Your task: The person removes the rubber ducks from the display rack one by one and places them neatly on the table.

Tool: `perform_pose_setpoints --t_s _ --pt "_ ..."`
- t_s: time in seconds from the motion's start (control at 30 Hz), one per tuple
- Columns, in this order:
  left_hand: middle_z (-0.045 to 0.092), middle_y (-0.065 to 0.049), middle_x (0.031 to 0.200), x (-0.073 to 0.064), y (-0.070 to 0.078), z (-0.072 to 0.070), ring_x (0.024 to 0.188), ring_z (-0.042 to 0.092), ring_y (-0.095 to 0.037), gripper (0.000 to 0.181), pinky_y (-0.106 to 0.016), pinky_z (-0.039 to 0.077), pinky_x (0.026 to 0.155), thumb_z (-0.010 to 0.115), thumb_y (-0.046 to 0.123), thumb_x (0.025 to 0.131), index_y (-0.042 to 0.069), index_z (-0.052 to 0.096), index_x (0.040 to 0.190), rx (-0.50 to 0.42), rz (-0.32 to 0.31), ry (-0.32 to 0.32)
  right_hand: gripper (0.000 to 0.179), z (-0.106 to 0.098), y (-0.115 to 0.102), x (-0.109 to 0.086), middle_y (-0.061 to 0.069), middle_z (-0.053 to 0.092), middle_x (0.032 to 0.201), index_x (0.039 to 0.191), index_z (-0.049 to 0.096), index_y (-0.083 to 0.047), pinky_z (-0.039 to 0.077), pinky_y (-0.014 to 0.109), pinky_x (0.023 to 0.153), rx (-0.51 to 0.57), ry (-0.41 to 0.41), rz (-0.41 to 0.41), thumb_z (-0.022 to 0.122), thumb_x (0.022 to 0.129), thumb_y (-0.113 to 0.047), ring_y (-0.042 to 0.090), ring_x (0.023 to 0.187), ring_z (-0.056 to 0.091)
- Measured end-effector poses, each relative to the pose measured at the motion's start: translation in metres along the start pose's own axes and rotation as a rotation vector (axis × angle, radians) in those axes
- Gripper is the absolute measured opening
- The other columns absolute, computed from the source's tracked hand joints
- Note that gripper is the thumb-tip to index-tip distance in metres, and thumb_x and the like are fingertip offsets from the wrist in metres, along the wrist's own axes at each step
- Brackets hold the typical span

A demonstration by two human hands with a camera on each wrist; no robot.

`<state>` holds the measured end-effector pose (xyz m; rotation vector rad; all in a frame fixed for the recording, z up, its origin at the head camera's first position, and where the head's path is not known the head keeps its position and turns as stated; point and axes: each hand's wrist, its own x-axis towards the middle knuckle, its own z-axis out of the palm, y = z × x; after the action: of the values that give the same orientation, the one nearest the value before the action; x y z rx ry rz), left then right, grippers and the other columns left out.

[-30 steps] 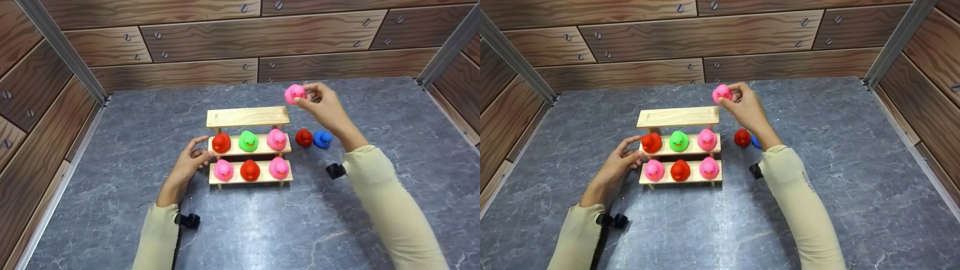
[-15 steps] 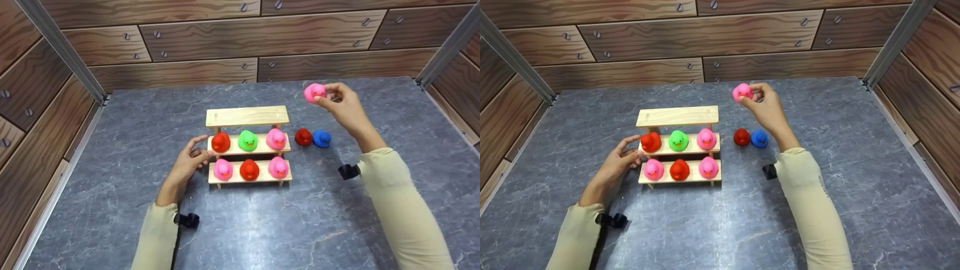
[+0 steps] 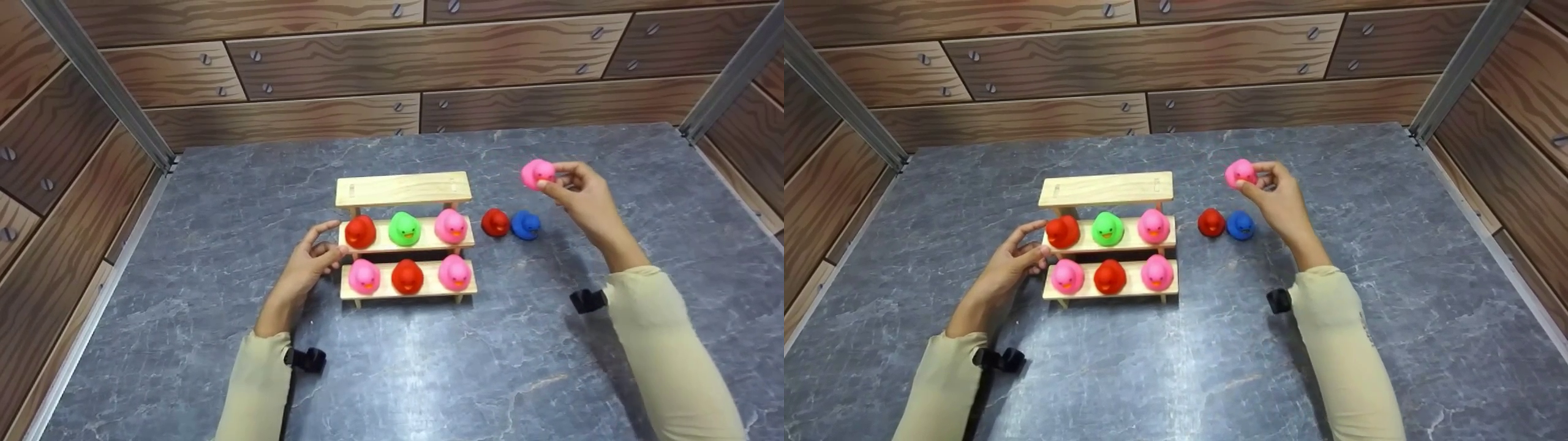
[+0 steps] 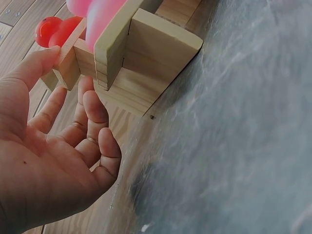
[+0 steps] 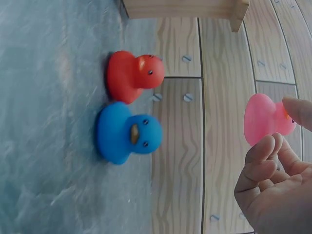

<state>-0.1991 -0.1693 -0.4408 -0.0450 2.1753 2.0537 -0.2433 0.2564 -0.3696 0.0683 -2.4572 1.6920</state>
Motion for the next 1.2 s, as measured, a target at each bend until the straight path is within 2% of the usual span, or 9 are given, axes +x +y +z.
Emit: perform_pose_setpoints --t_s 0.4,0.7,0.83,0.97,1.2 --pt "0.06 0.004 0.076 -0.002 -0.001 0.001 0.067 0.051 -0.009 0.055 -0.02 0.04 0.061 0.068 0.01 0.088 0.016 0.047 0.139 -0.005 0.009 0.003 0.02 -0.014 0.028 -0.012 -0.016 0.051 0.076 0.106 0.055 -0.025 0.039 0.013 0.056 -0.037 -0.008 0.025 0.067 0.091 -0.019 -0.003 0.063 0.047" --pt "0.058 0.004 0.075 -0.003 0.0 0.002 0.068 0.051 -0.011 0.055 -0.021 0.04 0.061 0.067 0.009 0.088 0.016 0.047 0.139 -0.007 0.015 0.003 0.021 -0.021 0.043 -0.017 -0.015 0.051 0.077 0.11 0.055 -0.02 0.04 0.014 0.056 -0.112 -0.028 0.05 0.066 0.092 -0.022 -0.003 0.064 0.047" --pt "0.06 0.004 0.076 -0.002 -0.001 0.002 0.067 0.051 -0.012 0.055 -0.021 0.04 0.062 0.068 0.009 0.088 0.016 0.047 0.139 0.005 0.035 -0.007 0.026 -0.024 0.048 -0.018 -0.015 0.051 0.077 0.114 0.055 -0.012 0.041 0.015 0.057 -0.154 -0.039 0.053 0.065 0.092 -0.023 -0.003 0.066 0.048" --pt "0.059 0.005 0.076 -0.001 -0.001 0.001 0.067 0.051 -0.011 0.055 -0.021 0.04 0.062 0.067 0.009 0.088 0.015 0.047 0.139 0.005 0.037 -0.009 0.04 -0.027 0.052 -0.018 -0.016 0.051 0.079 0.122 0.052 0.001 0.043 0.015 0.059 -0.205 -0.061 0.067 0.064 0.093 -0.025 -0.003 0.068 0.05" --pt "0.057 0.004 0.074 0.0 -0.001 0.0 0.066 0.05 -0.01 0.053 -0.021 0.04 0.06 0.066 0.008 0.089 0.014 0.047 0.138 -0.016 0.02 0.0 0.046 -0.032 0.06 -0.014 -0.017 0.052 0.079 0.127 0.047 0.01 0.047 0.016 0.061 -0.222 -0.125 0.087 0.062 0.093 -0.018 -0.002 0.069 0.053"
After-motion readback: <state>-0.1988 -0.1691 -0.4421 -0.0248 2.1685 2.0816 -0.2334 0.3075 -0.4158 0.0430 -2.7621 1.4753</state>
